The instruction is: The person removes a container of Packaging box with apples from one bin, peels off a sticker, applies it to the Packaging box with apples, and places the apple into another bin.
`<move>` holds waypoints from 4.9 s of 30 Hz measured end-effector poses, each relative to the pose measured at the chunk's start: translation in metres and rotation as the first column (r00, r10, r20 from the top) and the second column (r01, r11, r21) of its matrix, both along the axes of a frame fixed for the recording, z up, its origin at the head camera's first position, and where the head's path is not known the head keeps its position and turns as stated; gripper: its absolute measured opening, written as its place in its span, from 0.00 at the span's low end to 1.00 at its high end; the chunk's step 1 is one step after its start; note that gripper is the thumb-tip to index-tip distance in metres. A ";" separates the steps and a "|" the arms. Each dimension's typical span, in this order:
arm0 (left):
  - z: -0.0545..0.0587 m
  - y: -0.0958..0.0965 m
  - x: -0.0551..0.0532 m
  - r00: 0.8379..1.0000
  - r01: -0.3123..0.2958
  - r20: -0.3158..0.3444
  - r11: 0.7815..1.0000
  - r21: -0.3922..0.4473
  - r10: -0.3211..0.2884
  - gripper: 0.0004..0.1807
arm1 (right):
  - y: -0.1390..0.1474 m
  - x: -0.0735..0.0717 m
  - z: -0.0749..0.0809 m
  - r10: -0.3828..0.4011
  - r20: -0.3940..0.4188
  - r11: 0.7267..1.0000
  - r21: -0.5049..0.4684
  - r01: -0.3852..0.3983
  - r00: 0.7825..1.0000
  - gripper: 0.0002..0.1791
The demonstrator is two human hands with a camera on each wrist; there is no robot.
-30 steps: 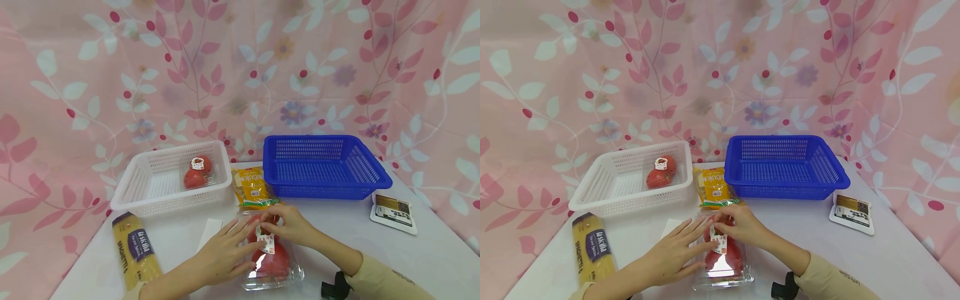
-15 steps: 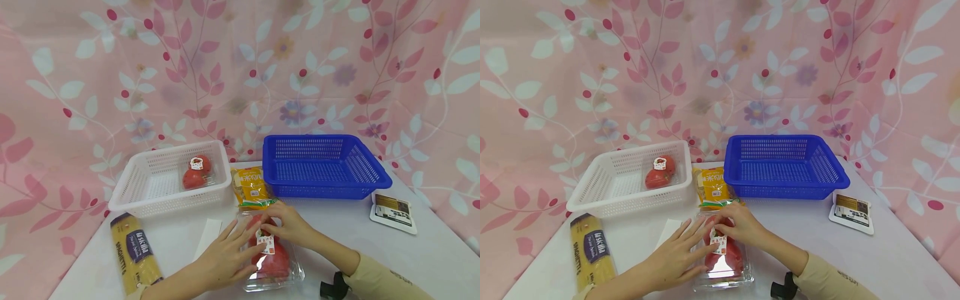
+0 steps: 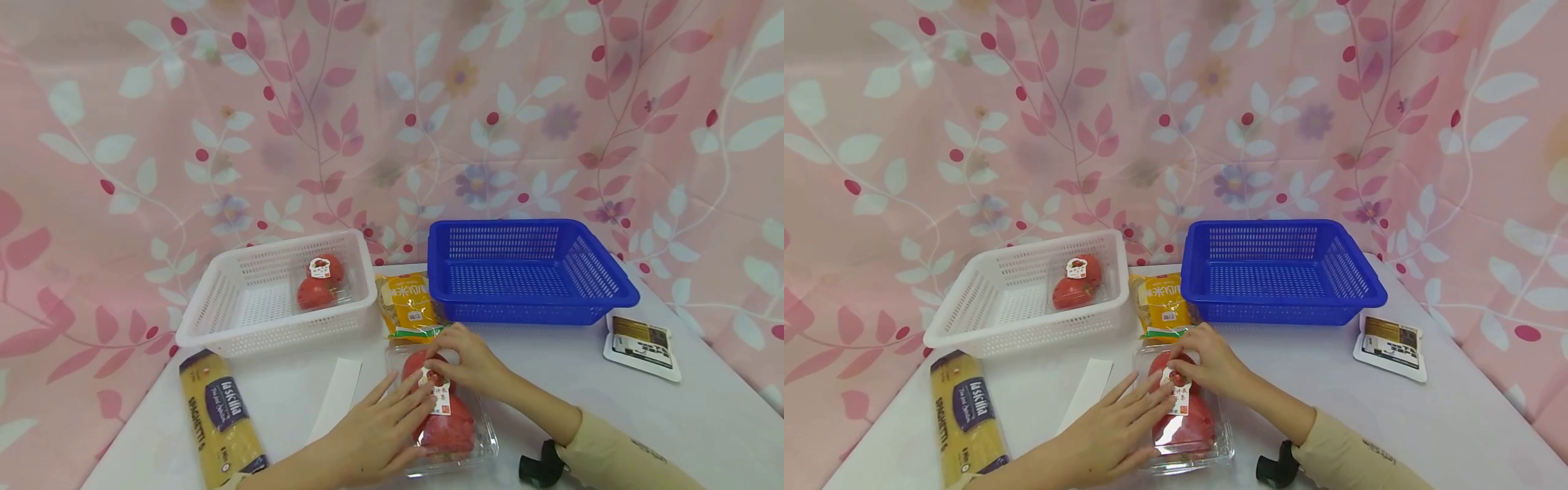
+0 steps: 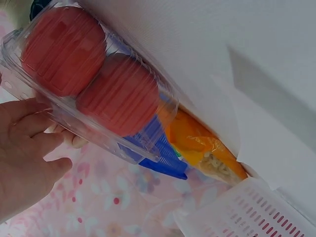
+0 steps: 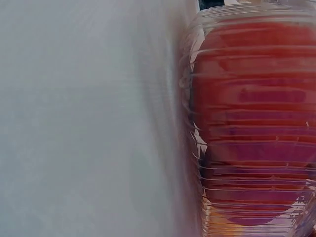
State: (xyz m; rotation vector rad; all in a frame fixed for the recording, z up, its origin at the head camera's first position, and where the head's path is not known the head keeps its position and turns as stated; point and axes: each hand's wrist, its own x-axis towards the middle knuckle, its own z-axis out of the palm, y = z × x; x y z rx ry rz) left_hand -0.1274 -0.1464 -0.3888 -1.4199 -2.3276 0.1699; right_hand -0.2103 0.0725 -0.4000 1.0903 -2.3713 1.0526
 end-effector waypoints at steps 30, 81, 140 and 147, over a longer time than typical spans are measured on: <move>0.000 -0.017 0.022 0.883 -0.288 0.428 0.942 0.174 0.191 0.40 | 0.036 0.035 0.008 0.031 0.102 0.988 0.149 -0.046 0.994 0.10; -0.003 -0.005 0.013 0.694 -0.430 0.696 0.882 0.194 0.185 0.51 | 0.011 0.075 0.003 -0.111 0.209 0.971 0.233 0.061 0.972 0.40; 0.092 -0.183 -0.094 0.785 -0.618 0.517 0.496 0.610 0.342 0.36 | -0.216 -0.085 0.117 -0.020 0.112 0.982 0.189 -0.002 0.994 0.26; 0.083 -0.208 -0.122 0.683 -0.723 0.639 0.449 0.525 0.354 0.37 | -0.243 -0.109 0.106 -0.050 0.141 0.968 0.250 0.014 0.989 0.25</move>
